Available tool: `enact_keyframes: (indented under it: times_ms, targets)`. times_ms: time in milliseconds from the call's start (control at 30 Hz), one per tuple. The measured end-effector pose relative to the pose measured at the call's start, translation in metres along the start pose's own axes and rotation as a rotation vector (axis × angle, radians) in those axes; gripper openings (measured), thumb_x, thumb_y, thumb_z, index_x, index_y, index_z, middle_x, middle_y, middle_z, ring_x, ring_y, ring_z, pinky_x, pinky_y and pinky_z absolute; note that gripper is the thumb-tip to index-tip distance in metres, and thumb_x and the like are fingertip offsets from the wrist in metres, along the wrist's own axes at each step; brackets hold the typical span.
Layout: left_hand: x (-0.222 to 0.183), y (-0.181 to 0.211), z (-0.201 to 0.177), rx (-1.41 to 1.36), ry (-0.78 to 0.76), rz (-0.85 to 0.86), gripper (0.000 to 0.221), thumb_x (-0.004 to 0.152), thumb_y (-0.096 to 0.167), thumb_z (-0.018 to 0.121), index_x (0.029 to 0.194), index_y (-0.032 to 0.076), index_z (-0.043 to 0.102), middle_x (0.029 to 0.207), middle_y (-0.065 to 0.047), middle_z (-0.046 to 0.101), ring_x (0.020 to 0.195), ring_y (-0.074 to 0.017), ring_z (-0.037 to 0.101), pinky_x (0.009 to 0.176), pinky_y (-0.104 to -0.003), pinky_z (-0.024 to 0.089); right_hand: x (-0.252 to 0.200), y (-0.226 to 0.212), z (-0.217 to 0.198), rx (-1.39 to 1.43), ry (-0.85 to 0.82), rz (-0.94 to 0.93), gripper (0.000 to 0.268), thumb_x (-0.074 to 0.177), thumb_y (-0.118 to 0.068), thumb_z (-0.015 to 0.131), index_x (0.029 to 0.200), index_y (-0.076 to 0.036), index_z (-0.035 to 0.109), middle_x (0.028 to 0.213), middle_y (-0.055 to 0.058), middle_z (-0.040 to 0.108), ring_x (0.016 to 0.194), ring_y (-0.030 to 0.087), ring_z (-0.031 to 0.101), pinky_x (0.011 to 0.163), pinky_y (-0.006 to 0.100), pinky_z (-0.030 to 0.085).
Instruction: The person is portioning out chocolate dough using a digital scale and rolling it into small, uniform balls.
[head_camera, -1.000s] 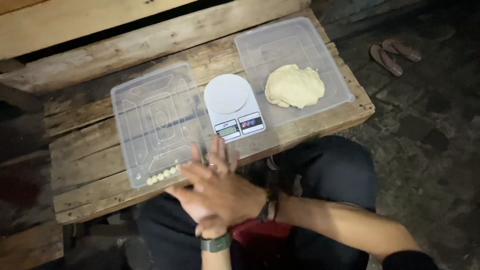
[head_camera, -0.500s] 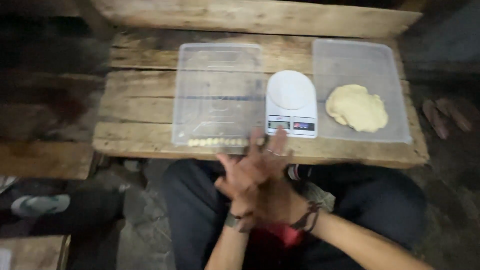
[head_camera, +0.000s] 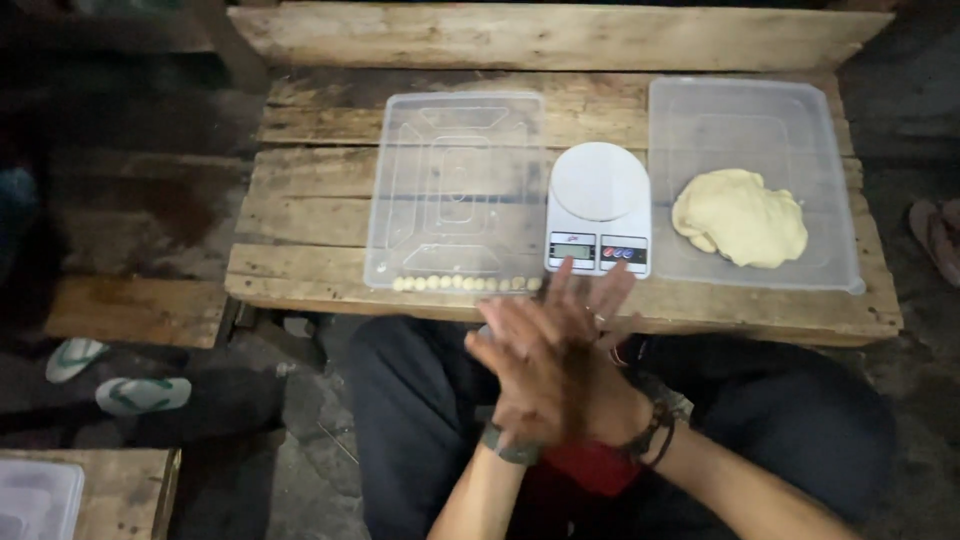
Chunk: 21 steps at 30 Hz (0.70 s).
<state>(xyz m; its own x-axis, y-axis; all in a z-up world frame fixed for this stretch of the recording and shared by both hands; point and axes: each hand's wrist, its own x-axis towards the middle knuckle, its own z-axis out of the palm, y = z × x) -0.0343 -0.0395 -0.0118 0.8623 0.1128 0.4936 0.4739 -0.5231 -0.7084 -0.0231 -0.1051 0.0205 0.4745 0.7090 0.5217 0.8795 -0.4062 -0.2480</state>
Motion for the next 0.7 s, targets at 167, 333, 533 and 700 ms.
enact_keyframes:
  times_ms: [167, 333, 533, 700]
  targets:
    - [0.012, 0.001, 0.017, 0.487, 0.354, 0.278, 0.067, 0.096, 0.054, 0.068, 0.151, 0.018, 0.050, 0.146, -0.015, 0.044, 0.137, -0.0277, 0.046, 0.120, -0.053, 0.033, -0.023, 0.039, 0.003, -0.326, -0.043, 0.241, 0.097, 0.085, -0.091, 0.016, 0.156, -0.030, 0.040, 0.159, 0.018, 0.031, 0.145, 0.039, 0.029, 0.112, 0.072, 0.016]
    - [0.004, 0.050, 0.019, 1.559, 0.514, 0.033, 0.087, 0.093, 0.077, 0.046, 0.160, 0.023, 0.033, 0.164, -0.025, 0.018, 0.154, -0.0389, 0.018, 0.124, -0.063, 0.021, 0.001, -0.024, 0.039, -0.685, 0.142, 0.973, 0.156, 0.015, -0.107, -0.002, 0.144, -0.042, 0.057, 0.168, 0.022, 0.018, 0.145, 0.064, 0.023, 0.107, 0.080, 0.027]
    - [0.037, 0.008, 0.016, 2.207, 0.581, -0.217, 0.098, 0.089, 0.091, 0.014, 0.165, 0.030, 0.025, 0.174, -0.021, 0.004, 0.164, -0.0351, -0.001, 0.131, -0.063, -0.004, 0.033, 0.003, -0.046, 0.155, 0.024, 0.085, 0.111, 0.096, -0.070, -0.012, 0.117, 0.004, 0.068, 0.143, 0.029, 0.056, 0.120, 0.049, 0.055, 0.097, 0.073, 0.029]
    - [0.004, 0.034, 0.027, 1.156, 0.595, 0.239, 0.105, 0.085, 0.086, 0.062, 0.161, 0.019, 0.035, 0.168, -0.001, 0.028, 0.158, -0.0311, 0.009, 0.129, -0.054, 0.007, 0.005, 0.032, -0.018, -0.096, 0.148, 0.340, 0.101, 0.090, -0.080, -0.001, 0.140, -0.014, 0.056, 0.147, 0.024, 0.049, 0.138, 0.042, 0.047, 0.117, 0.063, 0.014]
